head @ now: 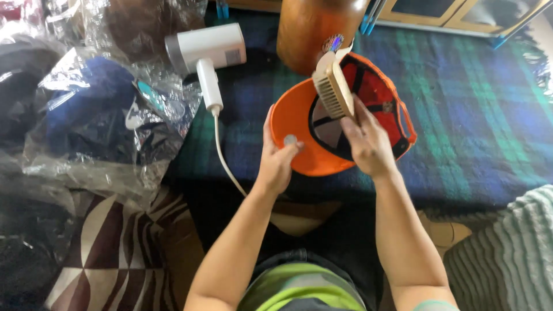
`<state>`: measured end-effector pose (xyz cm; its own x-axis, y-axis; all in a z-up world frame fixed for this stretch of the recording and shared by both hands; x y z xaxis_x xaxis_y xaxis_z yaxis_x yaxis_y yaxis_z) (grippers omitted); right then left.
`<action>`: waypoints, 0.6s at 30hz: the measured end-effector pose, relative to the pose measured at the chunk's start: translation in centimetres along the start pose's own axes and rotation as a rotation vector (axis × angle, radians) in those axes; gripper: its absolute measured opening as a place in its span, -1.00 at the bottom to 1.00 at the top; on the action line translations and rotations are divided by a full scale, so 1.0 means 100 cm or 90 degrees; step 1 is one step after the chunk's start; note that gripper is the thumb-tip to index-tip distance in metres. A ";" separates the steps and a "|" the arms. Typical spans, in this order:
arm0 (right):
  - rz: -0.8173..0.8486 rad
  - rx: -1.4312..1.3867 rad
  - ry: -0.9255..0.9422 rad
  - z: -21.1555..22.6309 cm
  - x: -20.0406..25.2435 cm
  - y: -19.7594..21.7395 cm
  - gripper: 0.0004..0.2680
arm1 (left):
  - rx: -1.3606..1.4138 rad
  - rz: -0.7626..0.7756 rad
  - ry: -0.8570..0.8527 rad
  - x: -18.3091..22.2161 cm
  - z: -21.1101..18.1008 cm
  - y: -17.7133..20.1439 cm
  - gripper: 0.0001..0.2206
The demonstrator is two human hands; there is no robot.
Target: Cleaning and brushing an orange baseball cap using a wooden brush and a hair dryer
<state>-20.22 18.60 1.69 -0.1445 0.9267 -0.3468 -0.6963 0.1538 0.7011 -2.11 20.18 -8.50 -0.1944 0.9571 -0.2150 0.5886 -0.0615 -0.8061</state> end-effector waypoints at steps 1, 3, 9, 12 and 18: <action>0.010 0.001 -0.007 -0.009 0.006 -0.007 -0.56 | 0.001 -0.011 0.006 -0.002 0.011 0.015 -0.20; -0.131 0.075 0.406 0.040 0.028 0.002 -0.61 | 0.065 -0.025 0.035 -0.022 0.032 0.040 -0.29; -0.081 0.260 0.403 0.026 0.030 -0.027 -0.66 | 0.018 0.128 0.043 -0.024 0.023 0.012 -0.45; -0.037 0.284 0.450 0.040 0.028 -0.027 -0.67 | -0.023 0.142 0.055 -0.018 0.034 0.017 -0.56; -0.364 0.541 0.415 -0.001 -0.019 0.026 -0.70 | 0.031 0.021 0.087 -0.006 0.015 0.008 -0.27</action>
<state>-21.80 17.23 4.11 -0.4637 0.3435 -0.8167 -0.1277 0.8863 0.4452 -2.68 19.13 -9.86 -0.0654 0.9836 -0.1682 0.5529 -0.1046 -0.8266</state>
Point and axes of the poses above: each hand's wrist, its own x-axis away from the middle knuckle, its own y-axis out of the back of the hand, z = x × y, the point moved 10 cm from there along -x, towards the middle knuckle, and after that the axes turned 10 degrees about x, right-handed, at the moved point
